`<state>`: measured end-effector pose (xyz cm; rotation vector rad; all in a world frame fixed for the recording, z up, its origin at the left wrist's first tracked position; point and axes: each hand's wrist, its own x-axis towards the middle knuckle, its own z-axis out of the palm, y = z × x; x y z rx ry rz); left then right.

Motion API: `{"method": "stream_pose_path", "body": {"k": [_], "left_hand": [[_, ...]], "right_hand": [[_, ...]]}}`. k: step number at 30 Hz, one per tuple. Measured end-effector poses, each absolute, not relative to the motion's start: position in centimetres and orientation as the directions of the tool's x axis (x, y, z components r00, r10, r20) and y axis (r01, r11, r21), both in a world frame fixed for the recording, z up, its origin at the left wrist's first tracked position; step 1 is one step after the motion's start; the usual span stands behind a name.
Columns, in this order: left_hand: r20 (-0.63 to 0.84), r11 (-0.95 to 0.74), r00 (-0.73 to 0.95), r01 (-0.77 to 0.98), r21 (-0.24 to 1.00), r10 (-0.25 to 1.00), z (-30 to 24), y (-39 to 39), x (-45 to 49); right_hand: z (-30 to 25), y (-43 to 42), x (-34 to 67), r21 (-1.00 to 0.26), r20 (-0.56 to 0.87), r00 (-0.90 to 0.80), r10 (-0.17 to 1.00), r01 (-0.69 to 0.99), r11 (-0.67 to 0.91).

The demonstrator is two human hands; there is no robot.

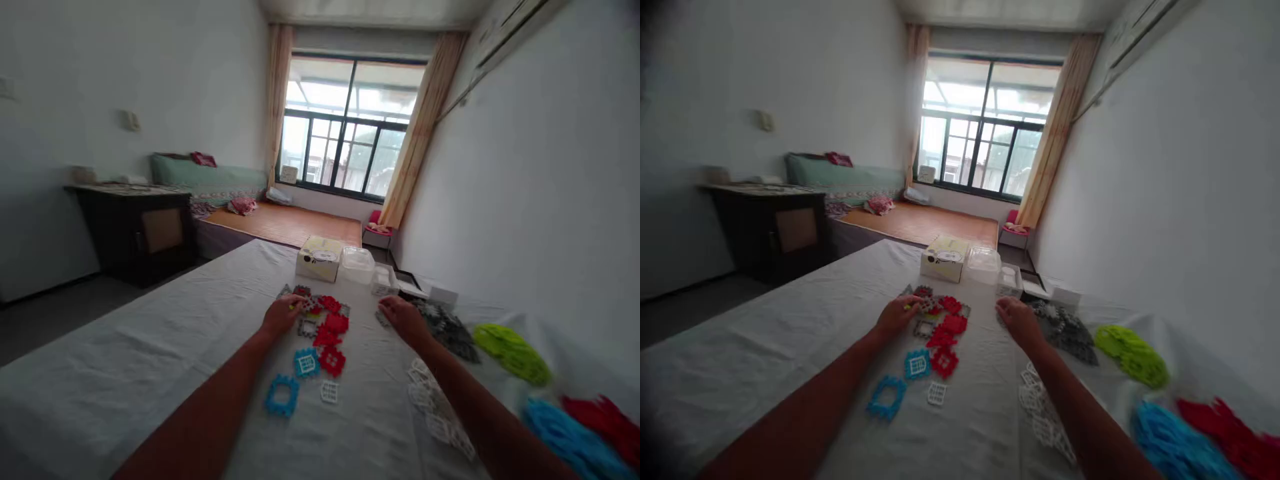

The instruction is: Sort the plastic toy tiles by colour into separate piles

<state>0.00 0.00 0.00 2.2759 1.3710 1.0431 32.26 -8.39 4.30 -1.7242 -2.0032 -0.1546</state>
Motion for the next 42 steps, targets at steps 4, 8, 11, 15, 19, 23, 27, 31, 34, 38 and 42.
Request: {"method": "stream_pose_path", "body": {"k": [4,8,11,15,19,23,27,31,34,38,42], "left_hand": [[0.445,-0.49,0.255,0.664,0.565,0.859,-0.2,0.2,-0.3],[0.455,-0.473,0.222,0.676,0.566,0.862,-0.4,0.5,-0.7],[0.453,-0.462,0.21,0.68,0.57,0.867,-0.6,0.7,-0.8],[0.444,-0.46,0.214,0.675,0.577,0.87,-0.9,1.0,-0.8],[0.431,-0.458,0.221,0.665,0.59,0.875,-0.9,1.1,-0.8],[0.413,-0.461,0.242,0.66,0.593,0.878,-0.9,1.1,-0.8],[0.411,-0.465,0.25,0.659,0.591,0.877,-1.0,1.2,-1.0],[0.403,-0.448,0.235,0.671,0.591,0.884,-1.1,1.3,-1.2],[0.396,-0.442,0.235,0.679,0.586,0.887,-1.1,1.4,-1.2],[0.389,-0.438,0.238,0.685,0.582,0.89,-1.0,1.4,-1.2],[0.381,-0.431,0.236,0.687,0.585,0.894,-0.9,1.4,-1.2]], "right_hand": [[2.9,-6.3,25.1,-0.178,0.356,-0.273,0.894,0.919,0.352],[2.2,-3.4,20.3,-0.177,0.289,-0.312,0.905,0.912,0.371],[2.1,-1.8,18.5,-0.171,0.243,-0.332,0.911,0.91,0.378],[2.4,-1.6,17.5,-0.153,0.184,-0.409,0.894,0.887,0.437],[2.9,-3.5,16.9,-0.12,0.159,-0.485,0.86,0.855,0.505],[3.0,-5.8,16.2,-0.052,0.199,-0.577,0.792,0.801,0.597],[2.8,-7.1,16.4,-0.057,0.311,-0.518,0.797,0.827,0.559],[2.5,-7.1,17.5,-0.114,0.262,-0.381,0.887,0.9,0.42],[2.2,-7.1,18.0,-0.118,0.231,-0.371,0.9,0.907,0.404],[2.2,-7.7,17.8,-0.112,0.262,-0.339,0.903,0.919,0.378],[2.5,-8.4,18.5,-0.115,0.33,-0.292,0.898,0.932,0.345]]}}
